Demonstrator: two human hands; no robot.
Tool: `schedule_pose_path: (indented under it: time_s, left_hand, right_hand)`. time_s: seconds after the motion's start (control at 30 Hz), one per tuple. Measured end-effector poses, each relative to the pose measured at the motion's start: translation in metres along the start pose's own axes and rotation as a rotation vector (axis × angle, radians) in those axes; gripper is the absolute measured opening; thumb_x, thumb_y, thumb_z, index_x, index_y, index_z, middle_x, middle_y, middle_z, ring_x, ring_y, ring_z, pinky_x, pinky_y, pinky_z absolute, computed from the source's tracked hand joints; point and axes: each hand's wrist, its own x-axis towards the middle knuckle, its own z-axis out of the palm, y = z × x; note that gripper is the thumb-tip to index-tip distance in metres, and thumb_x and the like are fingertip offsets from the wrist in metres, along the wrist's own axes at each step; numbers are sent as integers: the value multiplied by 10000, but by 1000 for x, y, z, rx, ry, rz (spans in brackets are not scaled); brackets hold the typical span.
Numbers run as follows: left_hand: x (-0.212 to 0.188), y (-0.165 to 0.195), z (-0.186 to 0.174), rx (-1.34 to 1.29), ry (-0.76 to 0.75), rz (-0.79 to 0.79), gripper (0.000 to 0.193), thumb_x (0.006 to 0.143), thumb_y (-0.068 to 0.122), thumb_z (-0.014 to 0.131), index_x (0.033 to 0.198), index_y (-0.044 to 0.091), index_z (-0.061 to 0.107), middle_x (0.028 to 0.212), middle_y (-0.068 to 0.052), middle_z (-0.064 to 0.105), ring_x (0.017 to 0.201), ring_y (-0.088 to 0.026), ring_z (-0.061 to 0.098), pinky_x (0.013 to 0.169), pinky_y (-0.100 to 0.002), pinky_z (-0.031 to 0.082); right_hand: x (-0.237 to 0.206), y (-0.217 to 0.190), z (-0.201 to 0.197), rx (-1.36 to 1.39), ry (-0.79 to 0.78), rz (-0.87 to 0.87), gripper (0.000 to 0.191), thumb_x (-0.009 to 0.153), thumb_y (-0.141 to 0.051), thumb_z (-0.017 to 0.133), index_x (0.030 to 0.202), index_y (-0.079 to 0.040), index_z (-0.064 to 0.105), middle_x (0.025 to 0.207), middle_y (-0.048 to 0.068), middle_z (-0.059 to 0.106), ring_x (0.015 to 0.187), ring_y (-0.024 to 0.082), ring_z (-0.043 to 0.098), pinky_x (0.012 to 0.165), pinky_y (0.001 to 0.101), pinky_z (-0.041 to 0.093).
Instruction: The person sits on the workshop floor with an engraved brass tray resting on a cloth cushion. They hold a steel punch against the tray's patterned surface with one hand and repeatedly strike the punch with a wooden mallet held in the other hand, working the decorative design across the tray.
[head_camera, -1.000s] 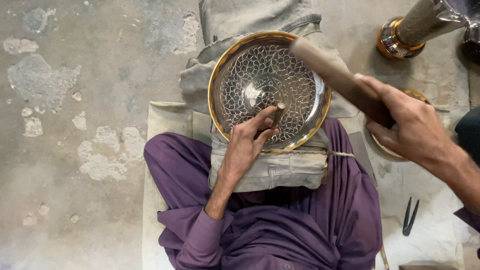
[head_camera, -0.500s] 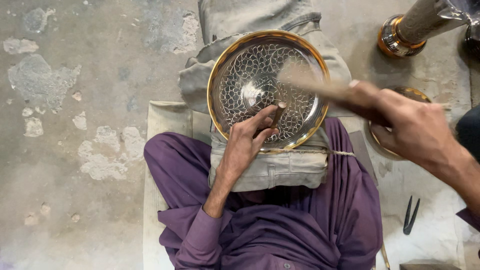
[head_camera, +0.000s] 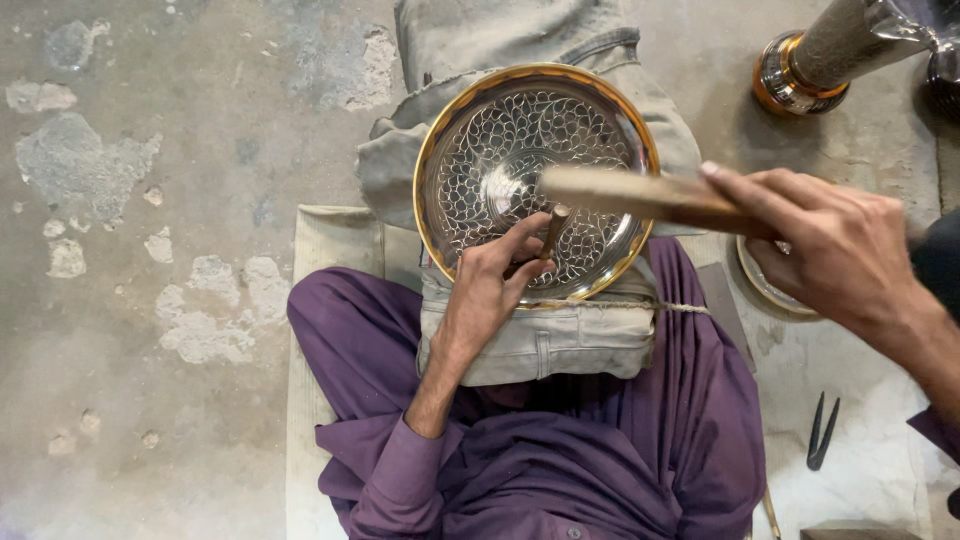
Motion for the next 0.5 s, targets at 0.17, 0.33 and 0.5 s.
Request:
schedule_pose_path:
  time_s: [0.17, 0.33, 0.5]
  left_hand:
    - [1, 1, -2, -12, -7, -32, 532, 915, 79, 747, 1413, 153, 576, 1018, -106, 797, 944, -201, 802, 837, -345, 660]
    - [1, 1, -1, 46, 10, -9, 545, 894, 79, 755, 1408, 150, 587, 1007, -121, 789, 928, -215, 796, 813, -362, 654]
    - [2, -2, -1, 21, -9, 3, 513, 913, 93, 743, 1396, 162, 582, 1025, -97, 798, 940, -205, 797, 832, -351, 662]
  right_hand:
    - [-7, -2, 2, 78, 83, -45, 668, 935, -276, 667, 1576, -271, 475, 1185, 51, 705, 900, 211, 726, 731, 359, 621]
    - [-3, 4, 3, 68, -50, 76, 665, 940, -267, 661, 1580, -214, 488, 1191, 74, 737, 730, 170, 721, 640, 306, 626]
    - [-2, 2, 4, -96, 92, -104, 583, 977, -263, 660, 1542, -301, 520, 1155, 27, 747, 847, 191, 744, 697, 337, 624]
